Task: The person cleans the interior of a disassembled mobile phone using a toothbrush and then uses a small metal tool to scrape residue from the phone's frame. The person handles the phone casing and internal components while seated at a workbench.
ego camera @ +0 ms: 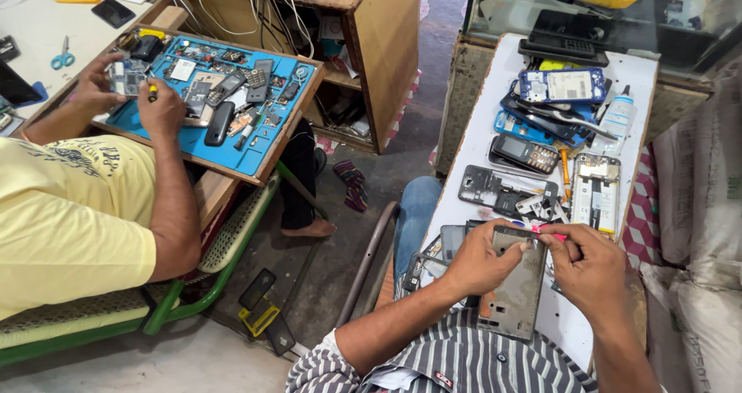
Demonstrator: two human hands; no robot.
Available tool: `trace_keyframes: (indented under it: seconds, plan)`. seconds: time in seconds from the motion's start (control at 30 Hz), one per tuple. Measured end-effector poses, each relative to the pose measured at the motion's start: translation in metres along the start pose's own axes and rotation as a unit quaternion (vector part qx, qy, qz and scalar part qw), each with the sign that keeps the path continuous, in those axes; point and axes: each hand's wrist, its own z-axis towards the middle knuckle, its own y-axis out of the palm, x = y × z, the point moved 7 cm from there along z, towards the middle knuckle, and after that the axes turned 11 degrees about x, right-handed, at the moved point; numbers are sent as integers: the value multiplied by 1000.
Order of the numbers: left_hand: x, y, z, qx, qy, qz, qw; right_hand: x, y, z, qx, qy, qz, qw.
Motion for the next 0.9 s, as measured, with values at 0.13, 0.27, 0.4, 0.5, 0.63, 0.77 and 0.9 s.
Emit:
trace_keyframes:
  seconds: [0.13, 0.27, 0.4, 0.5, 0.63, 0.77, 0.9]
  plan:
    - [-2, 0, 2, -3, 10, 11, 1000, 4, 7, -2, -3, -3, -19, 1000]
    - [-12, 1, 3, 1, -20, 0, 1000, -6, 7, -8, 30, -126, -50, 990]
    - [-17, 3, 4, -9, -32, -13, 999, 0, 11, -11, 50, -134, -100, 985]
    - [-18, 6, 5, -15, -36, -20, 999, 6, 12, -11, 56, -125, -100, 985]
    - [-19, 8, 5, -7, -37, 15, 999, 8, 8, -12, 59, -132, -92, 985]
    - [-17, 14, 6, -21, -26, -5, 999, 10, 4, -10, 57, -130, -73, 987]
    - [-18, 16, 7, -18, -8, -6, 1000, 12, 2, -10, 56, -128, -72, 988]
